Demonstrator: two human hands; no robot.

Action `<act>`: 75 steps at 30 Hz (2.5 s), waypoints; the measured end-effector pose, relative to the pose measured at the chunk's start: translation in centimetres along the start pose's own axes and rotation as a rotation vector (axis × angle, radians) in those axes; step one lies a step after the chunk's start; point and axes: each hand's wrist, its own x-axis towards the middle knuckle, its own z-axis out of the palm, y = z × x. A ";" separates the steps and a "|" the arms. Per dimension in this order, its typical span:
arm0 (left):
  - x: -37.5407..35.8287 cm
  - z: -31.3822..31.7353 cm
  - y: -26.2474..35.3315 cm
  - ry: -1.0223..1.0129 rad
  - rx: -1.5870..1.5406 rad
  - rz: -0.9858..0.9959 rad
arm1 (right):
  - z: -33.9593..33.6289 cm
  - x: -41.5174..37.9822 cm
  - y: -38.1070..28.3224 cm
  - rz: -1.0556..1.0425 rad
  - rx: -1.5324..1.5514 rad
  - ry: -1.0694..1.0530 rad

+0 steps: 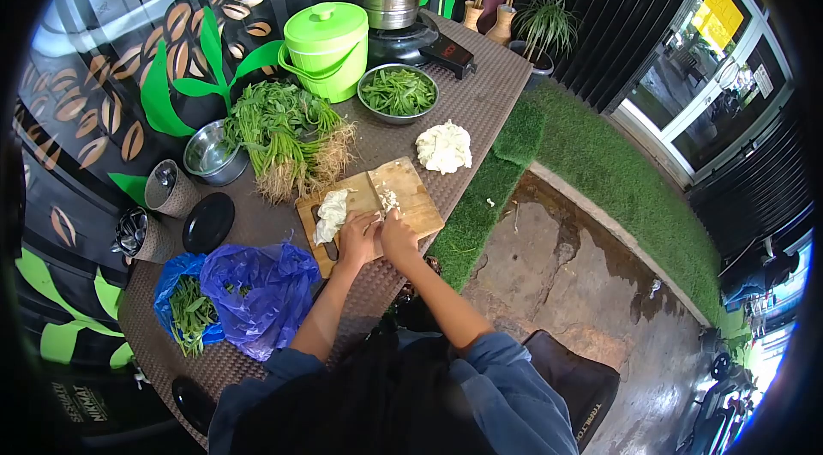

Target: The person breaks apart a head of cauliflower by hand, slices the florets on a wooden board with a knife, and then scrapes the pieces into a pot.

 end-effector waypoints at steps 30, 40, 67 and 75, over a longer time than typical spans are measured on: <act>-0.1 -0.4 1.3 0.065 0.049 0.015 | 0.7 -1.3 -0.6 0.031 -0.070 -0.033; 0.0 -0.4 0.6 0.081 0.023 0.035 | -0.2 -0.9 -0.1 -0.050 -0.090 -0.056; 0.3 -0.4 -0.1 0.072 -0.015 0.022 | 2.3 -1.3 0.1 -0.041 -0.095 0.083; 0.2 -0.6 0.1 0.059 -0.019 0.014 | 0.7 -1.8 -0.2 -0.006 -0.064 -0.045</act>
